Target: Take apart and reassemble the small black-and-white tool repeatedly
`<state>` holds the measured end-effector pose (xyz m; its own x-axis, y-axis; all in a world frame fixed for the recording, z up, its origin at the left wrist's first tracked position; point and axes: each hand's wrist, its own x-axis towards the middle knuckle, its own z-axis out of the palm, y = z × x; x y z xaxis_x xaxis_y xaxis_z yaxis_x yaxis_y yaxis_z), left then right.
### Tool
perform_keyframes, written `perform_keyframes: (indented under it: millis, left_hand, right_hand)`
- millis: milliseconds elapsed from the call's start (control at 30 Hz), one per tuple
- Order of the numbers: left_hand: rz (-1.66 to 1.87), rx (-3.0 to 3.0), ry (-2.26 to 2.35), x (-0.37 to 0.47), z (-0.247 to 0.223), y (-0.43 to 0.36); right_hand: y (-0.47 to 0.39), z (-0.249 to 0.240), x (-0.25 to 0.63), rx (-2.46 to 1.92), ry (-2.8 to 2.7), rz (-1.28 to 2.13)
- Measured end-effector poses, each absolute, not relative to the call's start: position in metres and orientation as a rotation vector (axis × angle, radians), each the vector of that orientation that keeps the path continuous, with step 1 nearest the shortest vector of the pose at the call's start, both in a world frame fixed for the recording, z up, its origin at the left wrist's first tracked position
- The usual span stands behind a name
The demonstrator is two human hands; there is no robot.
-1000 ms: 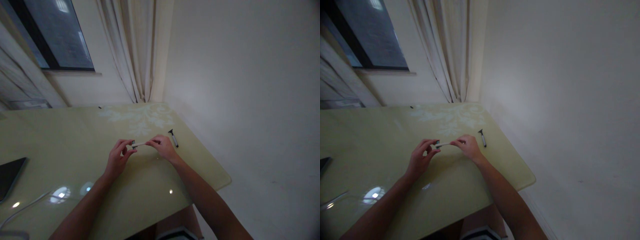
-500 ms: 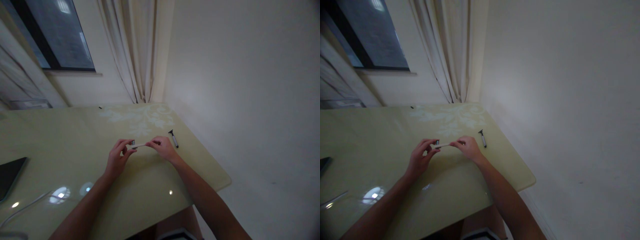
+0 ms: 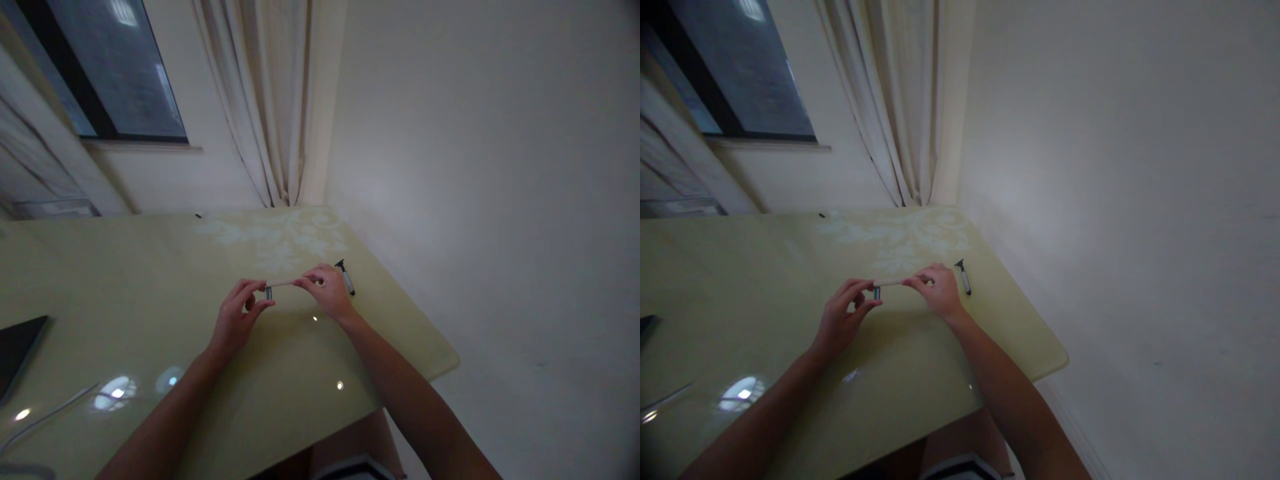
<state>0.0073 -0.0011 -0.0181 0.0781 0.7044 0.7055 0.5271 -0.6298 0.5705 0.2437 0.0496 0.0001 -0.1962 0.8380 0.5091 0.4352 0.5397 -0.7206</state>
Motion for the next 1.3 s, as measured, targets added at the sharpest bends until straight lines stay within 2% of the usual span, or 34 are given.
perform_keyframes:
  millis: [133, 300, 433, 633, 767, 900, 1033, 1167, 1300]
  left_hand:
    - [1.602, 2.178, 1.264, 0.0076, -0.0174, -0.0021]
    - [1.64, 2.185, 1.252, 0.0085, -0.018, -0.0014]
    - [1.651, 2.18, 1.27, 0.0082, -0.0179, -0.0007]
    - [1.651, 2.187, 1.251, 0.0077, -0.0191, 0.0003]
    - [1.67, 2.174, 1.27, 0.0077, -0.0183, 0.0002]
    - [1.659, 2.172, 1.266, 0.0077, -0.018, 0.0003]
    - [1.648, 2.174, 1.265, 0.0081, -0.0175, -0.0003]
    - [1.652, 2.196, 1.242, 0.009, -0.0167, -0.001]
    - [1.658, 2.168, 1.269, 0.0095, -0.0155, -0.0013]
  right_hand:
    - [0.049, -0.001, 0.2434, -1.016, -1.875, 0.706]
    - [0.0488, 0.0002, 0.2443, -1.044, -1.757, 0.596]
    - [0.049, -0.0004, 0.2445, -0.993, -1.854, 0.793]
    - [0.0486, 0.0013, 0.2445, -1.043, -1.781, 0.568]
    - [0.05, 0.0018, 0.247, -1.025, -1.867, 0.722]
    - [0.051, 0.0005, 0.2488, -1.06, -1.781, 0.661]
    - [0.0512, 0.0014, 0.2498, -1.008, -1.914, 0.805]
    - [0.0505, 0.0032, 0.2491, -1.073, -1.813, 0.654]
    - [0.0505, 0.0041, 0.2507, -1.014, -1.924, 0.793]
